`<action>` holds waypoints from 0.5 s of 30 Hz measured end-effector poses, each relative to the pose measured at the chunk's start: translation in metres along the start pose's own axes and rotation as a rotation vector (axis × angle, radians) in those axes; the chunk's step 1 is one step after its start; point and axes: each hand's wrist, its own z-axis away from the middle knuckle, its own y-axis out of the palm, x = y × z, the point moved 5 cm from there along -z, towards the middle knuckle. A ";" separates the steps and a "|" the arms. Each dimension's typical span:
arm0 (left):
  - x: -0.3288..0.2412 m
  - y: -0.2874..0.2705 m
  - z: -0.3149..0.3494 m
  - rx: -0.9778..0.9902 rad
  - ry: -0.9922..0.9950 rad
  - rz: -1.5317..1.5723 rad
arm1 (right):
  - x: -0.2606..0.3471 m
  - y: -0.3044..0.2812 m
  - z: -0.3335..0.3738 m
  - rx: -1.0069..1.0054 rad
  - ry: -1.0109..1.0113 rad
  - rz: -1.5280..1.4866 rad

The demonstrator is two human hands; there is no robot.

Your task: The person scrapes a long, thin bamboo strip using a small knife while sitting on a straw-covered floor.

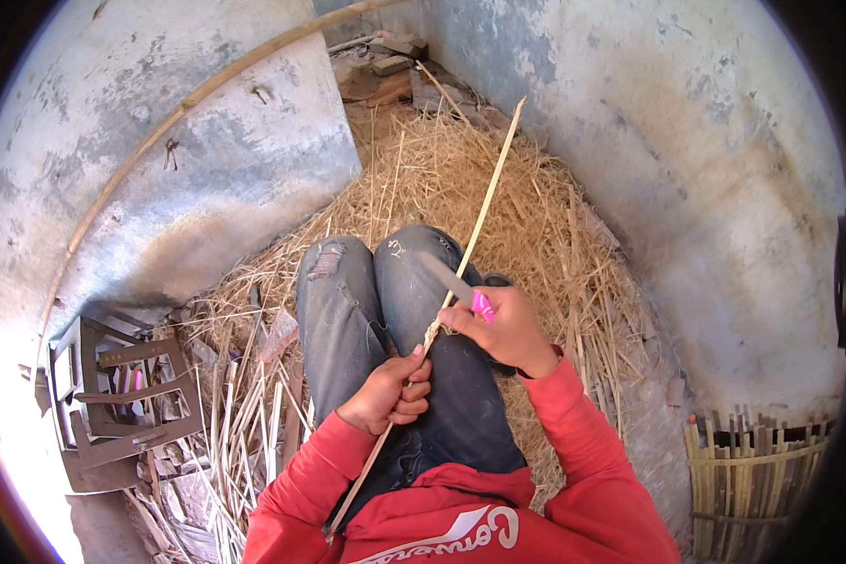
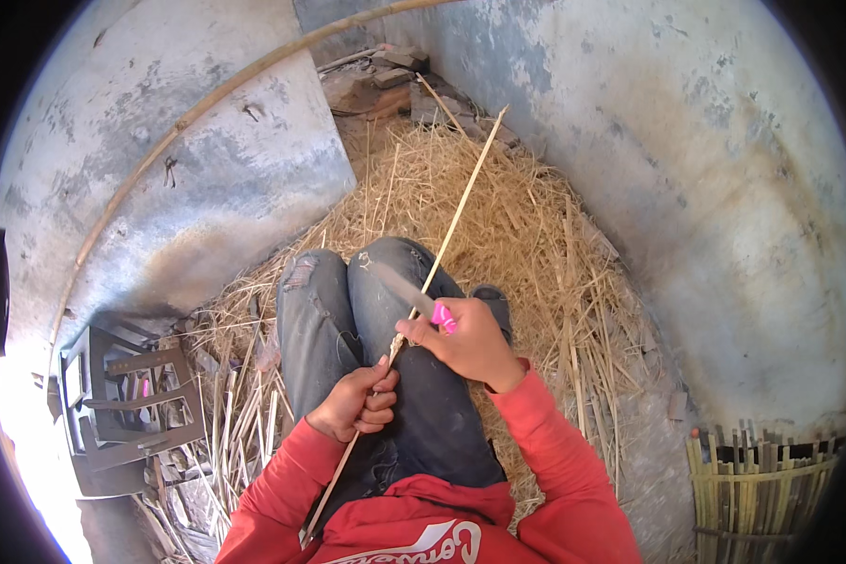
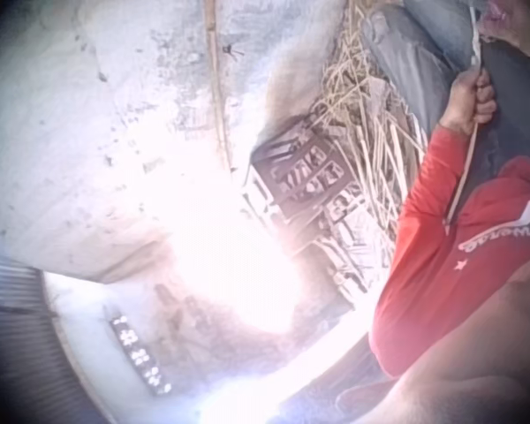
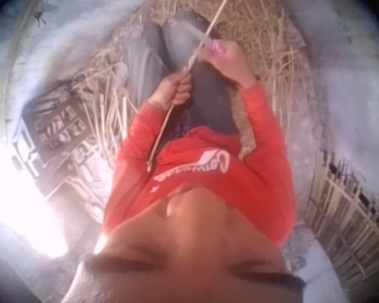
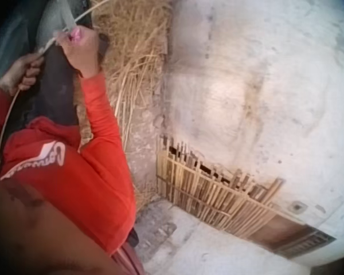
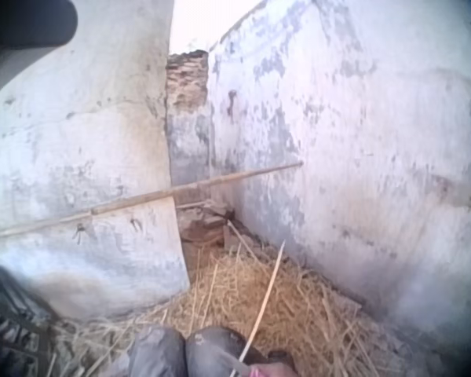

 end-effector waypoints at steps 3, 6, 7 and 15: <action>0.001 -0.001 0.001 -0.041 0.031 -0.039 | -0.006 0.010 0.002 -0.005 -0.087 0.165; 0.000 -0.001 0.001 -0.038 0.021 -0.052 | 0.002 0.012 0.011 -0.017 -0.077 0.238; -0.001 -0.001 0.001 -0.052 0.006 -0.011 | 0.004 0.014 0.014 -0.014 -0.068 0.260; 0.000 -0.017 0.003 0.238 -0.177 0.317 | -0.010 -0.018 0.032 -0.338 0.076 -0.027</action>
